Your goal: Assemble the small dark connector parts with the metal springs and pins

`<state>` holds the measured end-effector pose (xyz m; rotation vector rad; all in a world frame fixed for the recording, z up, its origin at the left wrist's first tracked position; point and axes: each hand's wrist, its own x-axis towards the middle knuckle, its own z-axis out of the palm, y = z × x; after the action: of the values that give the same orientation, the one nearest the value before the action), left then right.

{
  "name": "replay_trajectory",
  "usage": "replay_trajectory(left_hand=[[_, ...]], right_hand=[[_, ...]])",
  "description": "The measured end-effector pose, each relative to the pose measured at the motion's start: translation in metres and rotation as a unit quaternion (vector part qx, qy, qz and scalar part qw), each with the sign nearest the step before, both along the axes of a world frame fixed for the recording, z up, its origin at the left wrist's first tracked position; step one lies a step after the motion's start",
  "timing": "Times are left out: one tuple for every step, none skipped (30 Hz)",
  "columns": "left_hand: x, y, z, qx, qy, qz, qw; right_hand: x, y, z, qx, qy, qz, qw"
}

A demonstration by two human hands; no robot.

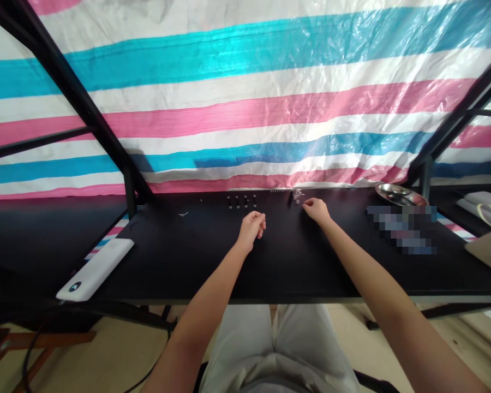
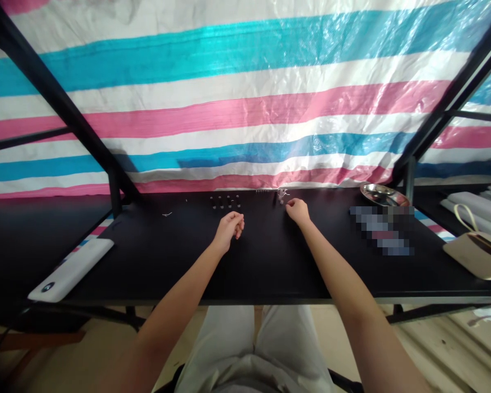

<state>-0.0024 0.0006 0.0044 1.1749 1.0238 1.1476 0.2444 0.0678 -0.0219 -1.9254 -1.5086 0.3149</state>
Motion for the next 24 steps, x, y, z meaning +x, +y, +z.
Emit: replay_trajectory(left_hand=[[0.000, 0.000, -0.001, 0.001, 0.004, 0.001, 1.000], [0.000, 0.001, -0.002, 0.003, 0.009, 0.001, 1.000], [0.001, 0.001, -0.003, 0.005, 0.016, 0.002, 1.000], [0.001, 0.001, -0.005, 0.009, 0.027, 0.001, 1.000], [0.002, 0.001, -0.007, 0.016, 0.042, -0.001, 0.999], [0.002, 0.000, -0.010, 0.025, 0.061, -0.002, 0.998], [0.003, 0.000, -0.012, 0.039, 0.084, -0.002, 0.996], [0.003, 0.000, -0.013, 0.054, 0.109, 0.000, 0.993], [0.002, 0.001, -0.014, 0.070, 0.133, 0.004, 0.989], [0.002, 0.001, -0.015, 0.085, 0.155, 0.013, 0.984], [0.001, 0.002, -0.014, 0.097, 0.175, 0.024, 0.980], [0.000, 0.004, -0.012, 0.106, 0.192, 0.038, 0.975], [-0.001, 0.005, -0.010, 0.113, 0.206, 0.051, 0.971], [-0.003, 0.008, -0.007, 0.119, 0.218, 0.064, 0.966], [-0.004, 0.010, -0.004, 0.126, 0.229, 0.075, 0.962], [-0.005, 0.012, -0.001, 0.134, 0.237, 0.081, 0.959], [-0.006, 0.015, 0.002, 0.144, 0.246, 0.083, 0.955], [-0.006, 0.018, 0.004, 0.158, 0.255, 0.084, 0.950], [-0.007, 0.021, 0.007, 0.173, 0.267, 0.084, 0.944], [-0.008, 0.024, 0.008, 0.190, 0.283, 0.088, 0.936], [-0.008, 0.027, 0.010, 0.206, 0.300, 0.097, 0.926], [-0.008, 0.031, 0.011, 0.219, 0.319, 0.109, 0.916], [-0.008, 0.035, 0.012, 0.226, 0.335, 0.124, 0.906], [-0.008, 0.039, 0.013, 0.226, 0.347, 0.135, 0.900]], right_hand=[[-0.001, -0.004, -0.001, 0.000, 0.015, -0.003, 1.000], [-0.002, -0.009, -0.003, 0.003, 0.031, -0.005, 0.999], [-0.003, -0.013, -0.006, 0.008, 0.048, -0.008, 0.999], [-0.003, -0.016, -0.009, 0.015, 0.064, -0.007, 0.998], [-0.003, -0.019, -0.012, 0.023, 0.080, -0.003, 0.997], [-0.003, -0.022, -0.015, 0.032, 0.094, 0.004, 0.995], [-0.002, -0.024, -0.018, 0.041, 0.108, 0.014, 0.993], [-0.001, -0.025, -0.020, 0.048, 0.119, 0.022, 0.992], [0.000, -0.026, -0.021, 0.053, 0.126, 0.029, 0.990], [0.001, -0.027, -0.022, 0.056, 0.129, 0.032, 0.990], [0.001, -0.027, -0.022, 0.056, 0.128, 0.032, 0.990], [0.000, -0.028, -0.021, 0.056, 0.122, 0.029, 0.991], [-0.001, -0.028, -0.020, 0.057, 0.112, 0.026, 0.992], [-0.003, -0.029, -0.018, 0.058, 0.099, 0.024, 0.993], [-0.004, -0.029, -0.017, 0.061, 0.085, 0.023, 0.994], [-0.006, -0.030, -0.015, 0.064, 0.072, 0.024, 0.995], [-0.008, -0.030, -0.014, 0.067, 0.060, 0.027, 0.996], [-0.009, -0.031, -0.013, 0.069, 0.051, 0.031, 0.996], [-0.010, -0.031, -0.013, 0.070, 0.043, 0.037, 0.996], [-0.010, -0.032, -0.013, 0.071, 0.038, 0.044, 0.996], [-0.010, -0.032, -0.013, 0.074, 0.032, 0.052, 0.995], [-0.010, -0.032, -0.014, 0.077, 0.026, 0.060, 0.995], [-0.009, -0.032, -0.014, 0.080, 0.020, 0.068, 0.994], [-0.009, -0.032, -0.015, 0.084, 0.015, 0.075, 0.994]])
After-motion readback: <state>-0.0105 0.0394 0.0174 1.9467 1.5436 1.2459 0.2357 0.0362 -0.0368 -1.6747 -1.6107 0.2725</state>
